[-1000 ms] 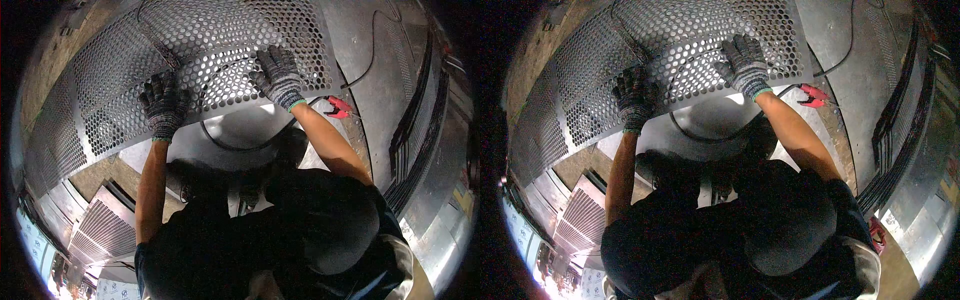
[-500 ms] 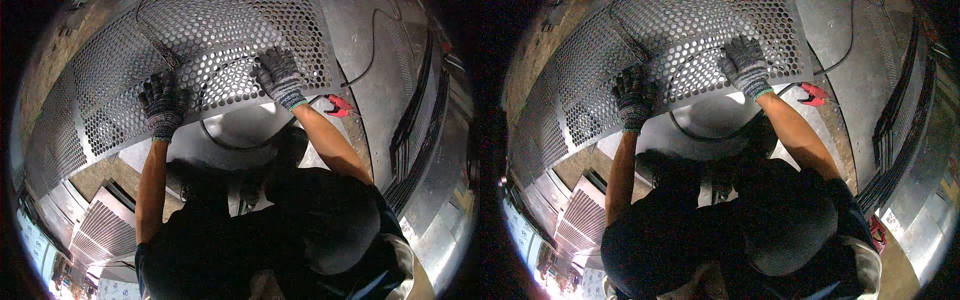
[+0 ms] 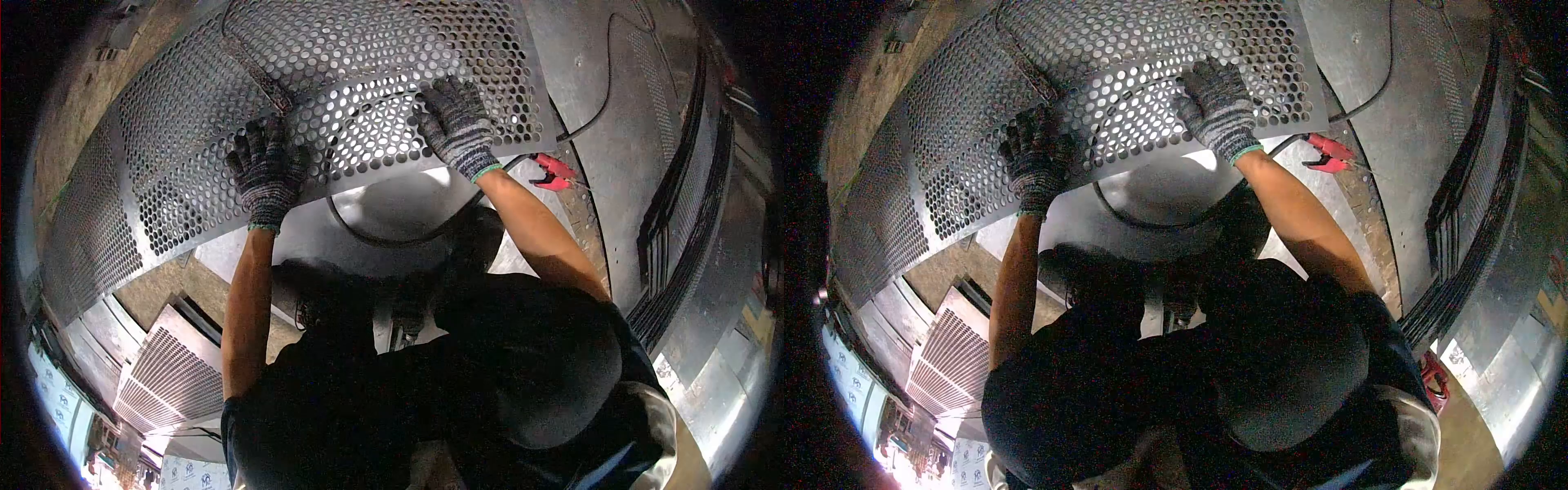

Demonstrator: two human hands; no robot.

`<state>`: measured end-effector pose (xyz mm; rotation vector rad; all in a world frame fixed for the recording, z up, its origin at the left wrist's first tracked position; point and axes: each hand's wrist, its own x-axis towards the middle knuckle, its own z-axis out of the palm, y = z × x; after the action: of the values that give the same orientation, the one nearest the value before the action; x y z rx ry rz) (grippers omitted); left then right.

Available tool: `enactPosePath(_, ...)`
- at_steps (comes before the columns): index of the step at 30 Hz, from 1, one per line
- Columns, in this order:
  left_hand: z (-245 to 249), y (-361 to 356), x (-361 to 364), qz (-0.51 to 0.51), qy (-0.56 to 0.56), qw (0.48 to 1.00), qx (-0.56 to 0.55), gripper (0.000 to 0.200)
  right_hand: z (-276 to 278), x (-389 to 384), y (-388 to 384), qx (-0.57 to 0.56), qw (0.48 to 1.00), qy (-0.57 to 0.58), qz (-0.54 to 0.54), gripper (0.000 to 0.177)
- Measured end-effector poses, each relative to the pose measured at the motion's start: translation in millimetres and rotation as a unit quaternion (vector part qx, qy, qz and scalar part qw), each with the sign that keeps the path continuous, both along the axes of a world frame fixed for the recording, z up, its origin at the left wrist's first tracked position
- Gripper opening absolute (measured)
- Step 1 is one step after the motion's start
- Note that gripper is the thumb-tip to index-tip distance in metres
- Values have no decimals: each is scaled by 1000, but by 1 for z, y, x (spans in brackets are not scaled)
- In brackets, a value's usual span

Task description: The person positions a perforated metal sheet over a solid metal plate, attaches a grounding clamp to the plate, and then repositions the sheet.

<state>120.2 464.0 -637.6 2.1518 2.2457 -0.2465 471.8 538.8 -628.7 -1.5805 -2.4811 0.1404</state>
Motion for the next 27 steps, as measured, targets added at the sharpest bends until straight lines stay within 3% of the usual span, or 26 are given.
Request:
enactPosePath(16, -3, -5, -3, -34, -16, 996, 82, 75, 6, -1, -2, -31, 999, -20, 3, 50)
enactPosePath(18, 3, -1, 2, -2, 10, 1000, 19, 74, 9, -2, -1, -35, 999, -16, 3, 50)
enactPosePath(23, 1, -1, 0, 2, 14, 1000, 5, 75, 12, -1, 0, -64, 998, -20, 2, 50)
enactPosePath(27, 1, 0, 2, 4, 37, 999, -16, 75, 0, 1, -1, -20, 999, -33, 5, 51)
